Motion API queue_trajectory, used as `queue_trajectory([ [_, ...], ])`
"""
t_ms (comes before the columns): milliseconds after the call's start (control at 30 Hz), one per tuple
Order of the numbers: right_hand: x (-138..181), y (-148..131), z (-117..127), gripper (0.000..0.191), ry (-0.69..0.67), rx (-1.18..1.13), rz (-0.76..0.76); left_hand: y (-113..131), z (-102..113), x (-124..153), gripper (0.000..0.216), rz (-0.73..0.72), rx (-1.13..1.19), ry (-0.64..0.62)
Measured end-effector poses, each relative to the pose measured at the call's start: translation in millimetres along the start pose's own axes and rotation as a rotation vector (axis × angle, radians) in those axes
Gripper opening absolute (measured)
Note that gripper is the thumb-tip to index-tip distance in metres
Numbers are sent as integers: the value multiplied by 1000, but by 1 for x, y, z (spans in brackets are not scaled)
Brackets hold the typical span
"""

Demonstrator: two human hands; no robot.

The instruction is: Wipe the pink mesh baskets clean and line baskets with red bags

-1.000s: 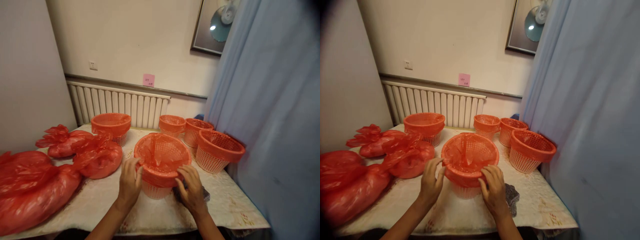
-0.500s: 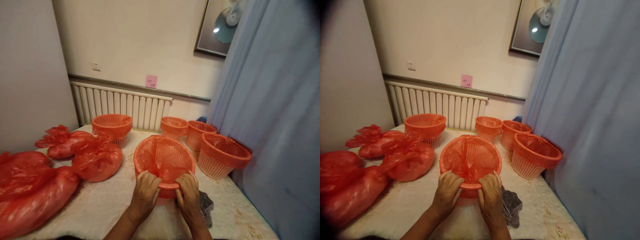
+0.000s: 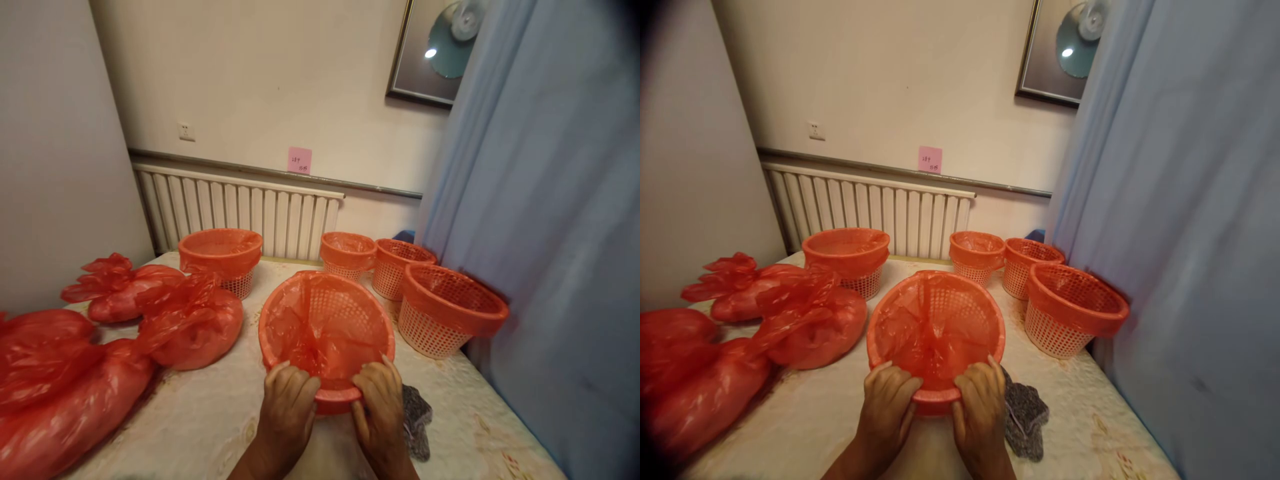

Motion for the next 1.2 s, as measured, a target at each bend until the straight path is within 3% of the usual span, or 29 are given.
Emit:
queue_trajectory([
  [800, 26, -13, 13, 21, 38, 9, 76, 23, 19, 23, 22, -19, 10, 82],
  [1067, 29, -16, 27, 25, -2, 2, 96, 34, 38, 14, 22, -102, 27, -48],
  [1200, 35, -3, 30, 23, 12, -63, 46, 37, 47, 23, 22, -144, 12, -63],
])
Point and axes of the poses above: each hand's wrist, its own x-axis away from the middle knuckle, its own z-axis out of the back of the hand, y = z × x, the point moved 3 cm from there along -x, towards the middle knuckle, and after that the axes turned 1 degree about y, right-handed, at the moved point
